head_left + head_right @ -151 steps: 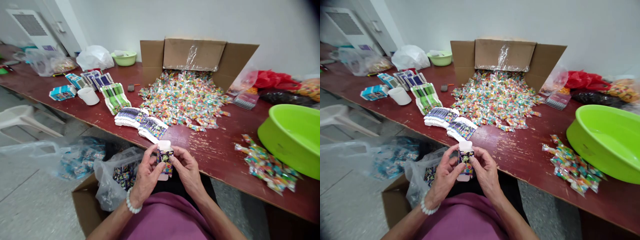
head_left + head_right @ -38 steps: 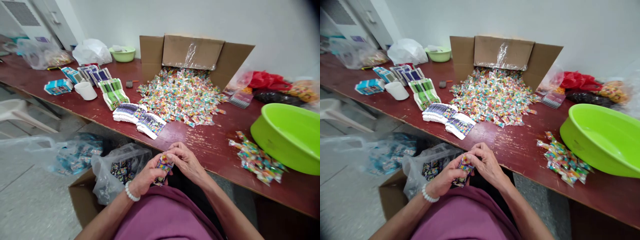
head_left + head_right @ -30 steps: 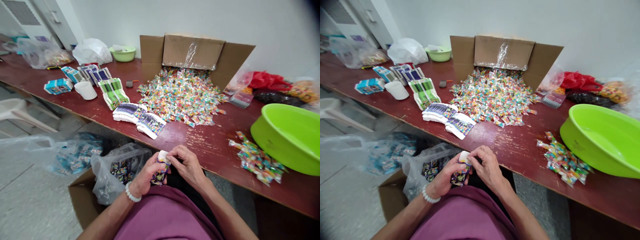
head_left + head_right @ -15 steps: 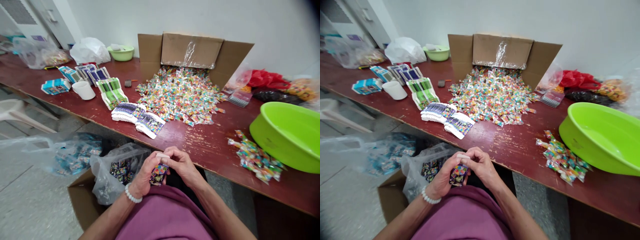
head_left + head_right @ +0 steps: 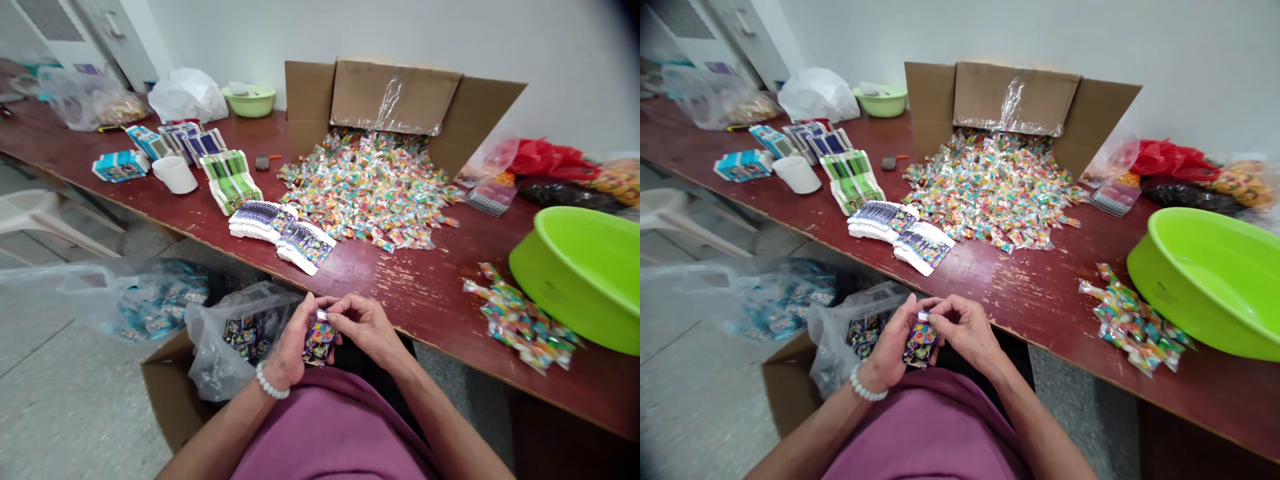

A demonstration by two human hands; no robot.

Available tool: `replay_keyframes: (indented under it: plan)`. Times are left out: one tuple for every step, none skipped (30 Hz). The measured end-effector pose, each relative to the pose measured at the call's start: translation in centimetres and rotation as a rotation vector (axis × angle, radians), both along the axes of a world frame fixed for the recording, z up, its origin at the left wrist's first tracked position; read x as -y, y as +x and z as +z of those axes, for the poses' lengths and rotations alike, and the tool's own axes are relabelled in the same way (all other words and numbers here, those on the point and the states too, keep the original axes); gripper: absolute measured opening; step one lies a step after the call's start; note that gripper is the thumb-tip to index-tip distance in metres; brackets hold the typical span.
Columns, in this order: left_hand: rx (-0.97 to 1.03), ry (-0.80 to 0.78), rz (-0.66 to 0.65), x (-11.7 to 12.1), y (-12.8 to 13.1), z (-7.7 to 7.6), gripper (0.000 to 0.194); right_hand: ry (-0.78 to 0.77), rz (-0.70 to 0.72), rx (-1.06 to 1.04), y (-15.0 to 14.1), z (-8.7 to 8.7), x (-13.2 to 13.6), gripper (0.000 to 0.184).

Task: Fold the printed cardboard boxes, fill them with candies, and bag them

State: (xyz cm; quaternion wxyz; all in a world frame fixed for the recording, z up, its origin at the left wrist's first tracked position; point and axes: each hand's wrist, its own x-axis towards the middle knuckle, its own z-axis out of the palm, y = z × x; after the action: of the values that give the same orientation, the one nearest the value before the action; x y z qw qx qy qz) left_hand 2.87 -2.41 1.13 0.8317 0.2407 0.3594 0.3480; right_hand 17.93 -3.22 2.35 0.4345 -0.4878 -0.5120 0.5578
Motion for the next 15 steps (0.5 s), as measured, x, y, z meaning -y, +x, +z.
replay_keyframes:
  plan:
    - [-0.021, 0.002, -0.01, 0.0, 0.0, 0.0, 0.061, -0.021, 0.011, -0.05, 0.0, 0.0, -0.1, 0.023]
    - [-0.04, -0.001, -0.023, 0.0, -0.1, -0.1, 0.065, -0.024, 0.013, -0.073, -0.1, 0.1, -0.2, 0.024]
    - [-0.055, -0.007, -0.03, 0.0, -0.2, -0.1, 0.066, -0.012, 0.01, -0.071, -0.1, 0.2, -0.3, 0.024]
    - [-0.062, -0.012, -0.033, -0.1, -0.2, -0.2, 0.066, 0.009, 0.013, -0.051, -0.1, 0.3, -0.2, 0.024]
    - [-0.056, -0.021, -0.033, -0.2, -0.3, -0.3, 0.063, 0.043, 0.026, -0.017, 0.0, 0.4, -0.2, 0.023]
    - [-0.038, -0.038, -0.028, -0.2, -0.3, -0.3, 0.058, 0.085, 0.049, 0.027, 0.0, 0.4, 0.0, 0.022]
    - [-0.008, -0.061, -0.021, -0.3, -0.4, -0.4, 0.053, 0.137, 0.076, 0.075, 0.1, 0.4, 0.2, 0.021]
    - [0.029, -0.088, -0.016, -0.3, -0.3, -0.5, 0.049, 0.196, 0.098, 0.128, 0.1, 0.3, 0.4, 0.019]
    - [0.07, -0.114, -0.005, -0.4, -0.3, -0.6, 0.045, 0.26, 0.116, 0.185, 0.1, 0.1, 0.7, 0.015]
    - [0.1, -0.132, 0.018, -0.4, -0.3, -0.7, 0.042, 0.323, 0.123, 0.248, 0.0, -0.1, 1.0, 0.013]
    - [0.115, -0.139, 0.051, -0.4, -0.3, -0.8, 0.039, 0.384, 0.122, 0.313, -0.1, -0.5, 1.3, 0.019]
    - [0.117, -0.137, 0.084, -0.5, -0.3, -0.9, 0.038, 0.437, 0.121, 0.379, -0.2, -0.9, 1.6, 0.032]
    - [0.113, -0.134, 0.113, -0.6, -0.3, -1.1, 0.037, 0.482, 0.12, 0.447, -0.5, -1.4, 1.8, 0.047]
    - [0.107, -0.132, 0.142, -0.6, -0.4, -1.2, 0.037, 0.514, 0.12, 0.519, -0.7, -1.8, 2.0, 0.063]
    - [0.095, -0.125, 0.17, -0.7, -0.4, -1.4, 0.037, 0.539, 0.116, 0.595, -1.1, -2.3, 2.0, 0.076]
